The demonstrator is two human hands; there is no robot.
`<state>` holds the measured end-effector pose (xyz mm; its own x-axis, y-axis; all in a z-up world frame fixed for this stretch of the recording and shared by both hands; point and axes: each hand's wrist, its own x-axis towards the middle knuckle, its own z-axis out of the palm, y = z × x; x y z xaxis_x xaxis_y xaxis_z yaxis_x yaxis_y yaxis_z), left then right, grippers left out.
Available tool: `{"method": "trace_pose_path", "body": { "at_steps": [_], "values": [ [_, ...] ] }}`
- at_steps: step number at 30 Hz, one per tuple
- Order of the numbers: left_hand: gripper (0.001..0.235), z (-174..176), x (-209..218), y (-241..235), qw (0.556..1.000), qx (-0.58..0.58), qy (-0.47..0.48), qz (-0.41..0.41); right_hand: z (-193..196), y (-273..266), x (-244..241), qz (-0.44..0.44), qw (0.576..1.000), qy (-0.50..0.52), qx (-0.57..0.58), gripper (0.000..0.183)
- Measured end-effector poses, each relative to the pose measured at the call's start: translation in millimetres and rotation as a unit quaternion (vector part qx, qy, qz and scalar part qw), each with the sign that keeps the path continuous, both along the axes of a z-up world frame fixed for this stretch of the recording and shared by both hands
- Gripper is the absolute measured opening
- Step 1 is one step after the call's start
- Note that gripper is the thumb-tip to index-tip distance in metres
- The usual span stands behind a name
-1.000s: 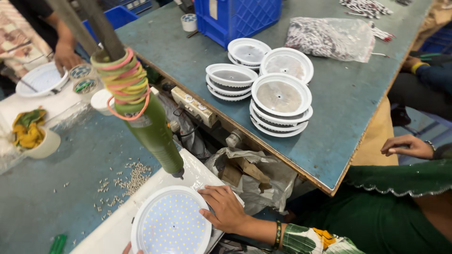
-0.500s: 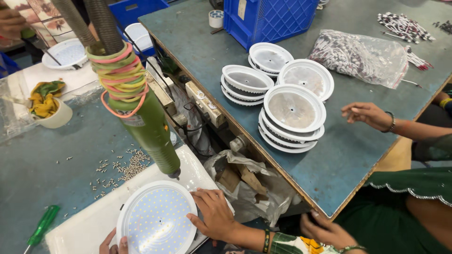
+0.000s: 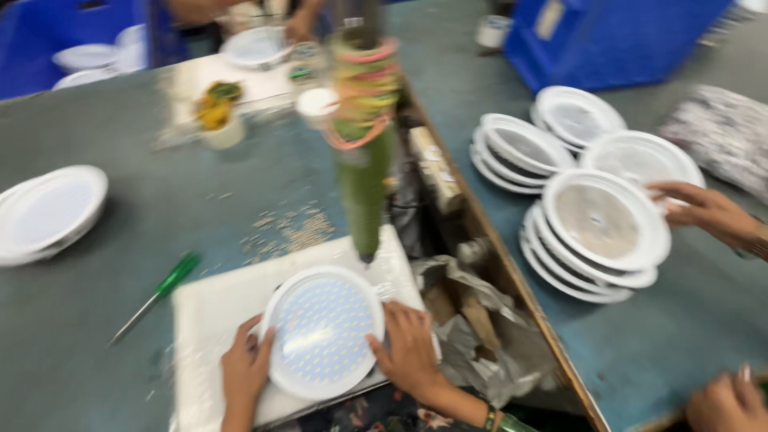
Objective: The person uses a green handheld electric screwdriver to fasten screws into the center of white circular LED light modules. They pick up each module, position it on a foam pad, drive in a screw, and then place the finished unit into a stack. The process is repeated for multiple modules.
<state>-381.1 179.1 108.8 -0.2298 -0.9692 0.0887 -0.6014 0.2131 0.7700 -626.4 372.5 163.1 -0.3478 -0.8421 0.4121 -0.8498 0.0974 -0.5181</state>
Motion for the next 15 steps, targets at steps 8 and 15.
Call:
{"method": "trace_pose_path", "body": {
  "at_steps": [8,15],
  "values": [
    [0.033,42.8,-13.0,4.2,0.998,-0.023,0.047,-0.033,-9.8,-6.0,-1.3,-0.026,0.999,0.019,0.006,0.058],
    [0.031,47.9,-11.1,5.8,0.999,0.011,0.043,-0.030,-15.2,-6.4,-0.8,-0.030,0.999,0.028,0.010,0.057]
  ]
}}
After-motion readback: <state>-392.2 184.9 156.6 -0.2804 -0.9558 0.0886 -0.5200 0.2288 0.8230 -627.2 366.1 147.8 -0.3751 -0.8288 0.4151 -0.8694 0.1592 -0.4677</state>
